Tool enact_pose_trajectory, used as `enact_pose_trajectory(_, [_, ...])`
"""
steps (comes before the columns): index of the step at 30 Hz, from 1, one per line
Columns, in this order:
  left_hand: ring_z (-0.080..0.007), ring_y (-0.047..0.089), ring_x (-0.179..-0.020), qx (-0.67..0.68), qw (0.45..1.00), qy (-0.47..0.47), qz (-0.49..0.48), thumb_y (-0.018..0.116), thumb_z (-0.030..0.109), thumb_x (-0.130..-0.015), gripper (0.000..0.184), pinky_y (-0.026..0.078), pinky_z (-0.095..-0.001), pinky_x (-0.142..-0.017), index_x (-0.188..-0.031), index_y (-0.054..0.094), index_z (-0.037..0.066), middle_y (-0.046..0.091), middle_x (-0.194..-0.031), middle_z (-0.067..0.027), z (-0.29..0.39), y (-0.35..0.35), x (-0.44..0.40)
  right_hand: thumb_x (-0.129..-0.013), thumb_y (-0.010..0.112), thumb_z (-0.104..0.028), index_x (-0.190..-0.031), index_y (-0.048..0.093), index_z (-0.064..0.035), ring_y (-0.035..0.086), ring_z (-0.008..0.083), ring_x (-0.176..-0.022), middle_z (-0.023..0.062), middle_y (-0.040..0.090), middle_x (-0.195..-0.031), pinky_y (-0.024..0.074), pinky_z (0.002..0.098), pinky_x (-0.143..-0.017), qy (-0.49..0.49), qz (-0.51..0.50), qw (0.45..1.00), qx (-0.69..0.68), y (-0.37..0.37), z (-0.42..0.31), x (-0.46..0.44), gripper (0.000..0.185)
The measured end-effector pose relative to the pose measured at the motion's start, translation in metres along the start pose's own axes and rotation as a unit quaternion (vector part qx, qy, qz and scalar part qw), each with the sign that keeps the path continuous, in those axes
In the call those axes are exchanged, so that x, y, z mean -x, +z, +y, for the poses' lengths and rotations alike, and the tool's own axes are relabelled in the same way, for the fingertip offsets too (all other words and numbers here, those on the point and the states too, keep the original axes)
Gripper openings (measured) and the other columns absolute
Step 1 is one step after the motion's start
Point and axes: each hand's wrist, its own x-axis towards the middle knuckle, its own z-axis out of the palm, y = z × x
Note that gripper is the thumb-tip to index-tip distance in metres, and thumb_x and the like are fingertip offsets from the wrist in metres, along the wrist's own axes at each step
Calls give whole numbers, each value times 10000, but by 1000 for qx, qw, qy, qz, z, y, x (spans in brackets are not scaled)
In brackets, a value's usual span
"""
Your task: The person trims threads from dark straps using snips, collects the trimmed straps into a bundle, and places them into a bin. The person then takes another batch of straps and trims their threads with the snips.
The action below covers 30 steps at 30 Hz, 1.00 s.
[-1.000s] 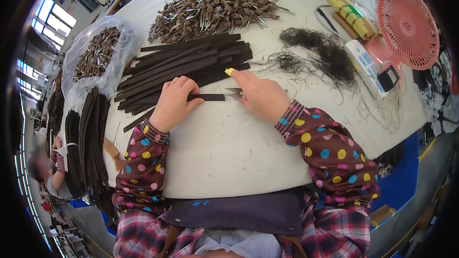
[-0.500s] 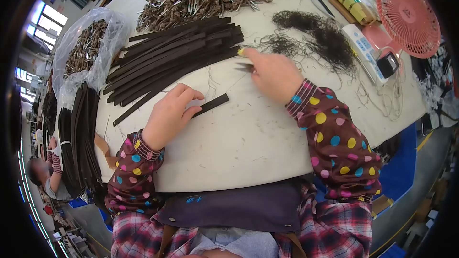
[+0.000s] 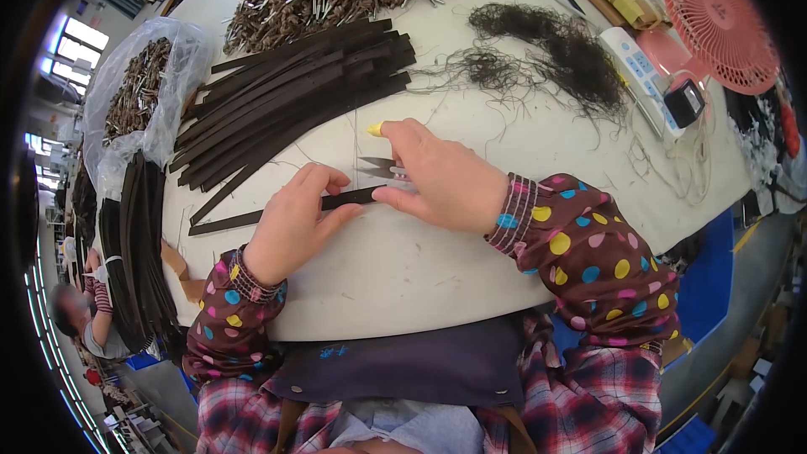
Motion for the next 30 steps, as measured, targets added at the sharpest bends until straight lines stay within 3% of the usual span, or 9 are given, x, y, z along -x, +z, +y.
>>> enact_pose_trajectory(2, [-268,652,-793,-3,1000,2,11,746,266,-823,330,526,-360,-670,-1010,566,62,621,-957,-75,1,5,-5,-889,688,-228,-1231,406,-4,616,298,-797,131,556,-993,509,383,-692,18,5,1000,-5,-6,-2,-1,497])
enact_pose_trajectory(5, [-250,657,-798,0,1000,-7,15,761,260,-807,321,523,-343,-665,-989,576,73,627,-947,-62,1,12,-11,-922,635,-305,-1098,426,5,617,388,-783,190,575,-918,499,444,-667,64,-11,997,-38,-13,-15,-1,413])
enact_pose_trajectory(8, [-228,654,-785,32,999,-30,-2,763,223,-795,258,511,-333,-658,-938,595,89,630,-899,-43,0,12,-16,-931,616,-328,-1029,449,-23,608,391,-752,167,587,-882,490,454,-642,73,-33,997,-12,-7,-14,2,361])
enact_pose_trajectory(11, [-210,651,-782,53,995,-74,-38,761,186,-782,205,504,-329,-662,-896,614,100,631,-851,-31,6,5,-20,-918,628,-319,-981,464,-48,608,378,-746,141,597,-912,487,450,-624,38,-46,998,23,-2,-9,1,323])
enact_pose_trajectory(14, [-157,526,-632,89,994,-66,-18,763,154,-772,214,453,-283,-602,-920,633,70,603,-810,-33,1,8,-19,-902,639,-313,-974,486,-63,612,361,-732,115,590,-900,488,443,-614,10,-58,996,66,0,-7,1,302])
enact_pose_trajectory(17, [-147,508,-610,99,993,-60,4,762,161,-774,206,445,-280,-588,-909,638,66,611,-806,-32,-1,11,-19,-881,658,-312,-955,502,-66,620,336,-721,96,577,-876,495,428,-605,0,-49,992,113,-1,-9,1,300])
enact_pose_trajectory(20, [-143,494,-592,84,995,-57,11,757,165,-781,197,438,-277,-575,-903,639,65,614,-789,-29,-1,13,-20,-869,668,-308,-935,522,-71,627,314,-720,81,571,-868,502,416,-599,17,-46,988,145,-3,-8,2,286])
enact_pose_trajectory(23, [-213,650,-766,61,994,-86,-18,728,200,-818,154,494,-329,-657,-869,633,88,652,-848,-36,3,9,-21,-866,671,-305,-915,537,-75,632,296,-711,68,569,-869,509,405,-589,11,-34,985,166,-6,-9,5,271])
enact_pose_trajectory(30, [-205,600,-603,99,991,-89,-14,679,167,-870,136,460,-335,-565,-900,583,76,617,-730,-49,-1,7,-20,-855,681,-297,-888,548,-86,641,258,-692,50,558,-850,512,371,-559,-25,13,978,207,11,-4,5,251])
